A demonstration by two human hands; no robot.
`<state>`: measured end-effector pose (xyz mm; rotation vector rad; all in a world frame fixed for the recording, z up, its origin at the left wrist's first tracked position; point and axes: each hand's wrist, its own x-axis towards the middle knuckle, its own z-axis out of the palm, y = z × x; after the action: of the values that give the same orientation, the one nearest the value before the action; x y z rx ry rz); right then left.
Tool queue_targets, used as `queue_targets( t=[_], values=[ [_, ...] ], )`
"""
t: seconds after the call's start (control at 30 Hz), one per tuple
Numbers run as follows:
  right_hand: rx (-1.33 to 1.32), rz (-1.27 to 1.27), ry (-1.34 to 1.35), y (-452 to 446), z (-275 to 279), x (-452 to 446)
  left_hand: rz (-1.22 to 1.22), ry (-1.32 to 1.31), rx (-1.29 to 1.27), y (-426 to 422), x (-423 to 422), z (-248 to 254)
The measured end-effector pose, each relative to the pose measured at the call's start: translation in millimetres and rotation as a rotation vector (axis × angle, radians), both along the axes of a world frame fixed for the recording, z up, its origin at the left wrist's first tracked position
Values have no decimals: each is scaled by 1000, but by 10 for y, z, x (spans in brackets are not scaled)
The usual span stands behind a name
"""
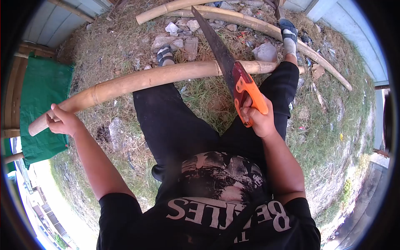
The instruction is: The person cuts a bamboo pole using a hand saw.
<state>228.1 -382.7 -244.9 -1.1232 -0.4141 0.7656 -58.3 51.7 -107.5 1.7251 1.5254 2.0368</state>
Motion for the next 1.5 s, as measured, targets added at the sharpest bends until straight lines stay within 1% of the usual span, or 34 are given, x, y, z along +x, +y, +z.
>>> queue_targets(
  t=[0.03, 0.07, 0.13, 0.17, 0.2, 0.23, 0.27, 0.33, 0.37, 0.4, 0.47, 0.53, 0.57, 0.67, 0.7, 0.73, 0.8, 0.9, 1.03, 1.13, 1.17, 1.27, 1.3, 1.4, 1.43, 1.5],
  values=[
    [20, 0, 12, 3, -15, -1, -1, -44, -149, -3, -83, -65],
    [35, 4, 22, -1, -29, -4, -119, -250, -194, 63, -72, -132],
    [22, 11, 33, -4, -52, -19, -349, -664, -288, 5, 241, -131],
    [-8, 13, 34, -8, -59, -27, -545, -770, -291, 233, 164, -206],
    [-34, 16, 35, -18, -53, -38, -540, -815, -334, 197, 249, -174],
    [-35, 30, 24, -18, -35, -40, -529, -942, -432, 289, 250, -238],
    [-33, 41, 11, -15, -13, -39, -520, -1068, -529, 447, 197, -366],
    [-35, 47, -1, 19, 5, -41, -804, -1378, -500, 1135, -185, -879],
    [-50, 45, -3, 4, 25, -14, -845, -1310, -431, 1121, -59, -869],
    [-72, 48, -5, -12, 55, -2, -717, -1050, -399, 1259, 20, -799],
    [-108, 32, -10, -66, 127, -3, -874, -1185, -399, 1238, 27, -708],
    [-120, 0, -29, -81, 166, 32, -1143, -1112, -265, 805, 192, -431],
    [-94, -24, -19, -85, 163, 39, -1262, -1064, -199, 617, 175, -389],
    [-37, -69, 15, -127, 124, -4, -1432, -1164, -244, 954, -428, -605],
    [-30, -72, 16, -120, 109, -15, -1415, -1097, -239, 808, -477, -642],
    [-23, -76, 20, -120, 91, -35, -1276, -1103, -245, 675, -524, -663],
    [-34, -52, 10, -133, 46, -55, -1158, -1073, -230, 487, -568, -632],
    [-36, -23, 6, -160, 52, -89, -1165, -1086, -276, 492, -575, -611],
    [-70, -4, -34, -78, 84, -100, -1194, -1119, -272, 505, -515, -591],
    [-80, 19, -5, -163, 151, -131, -1179, -1087, -277, 529, -497, -588],
    [-41, 17, 6, -230, 178, -179, -1191, -1089, -284, 539, -493, -583],
    [-178, 40, -41, -450, 173, -215, -1200, -1097, -289, 525, -489, -611],
    [-126, 62, -31, -446, 132, -189, -1190, -1096, -280, 536, -505, -634],
    [-131, 59, -10, -143, 357, -263, -1132, -1093, -300, 577, -498, -641],
    [-177, 62, -53, -115, 349, -291, -1109, -1096, -308, 587, -491, -629],
    [-177, 39, -18, -253, 427, -340, -1148, -1102, -309, 629, -467, -592]
  ],
)
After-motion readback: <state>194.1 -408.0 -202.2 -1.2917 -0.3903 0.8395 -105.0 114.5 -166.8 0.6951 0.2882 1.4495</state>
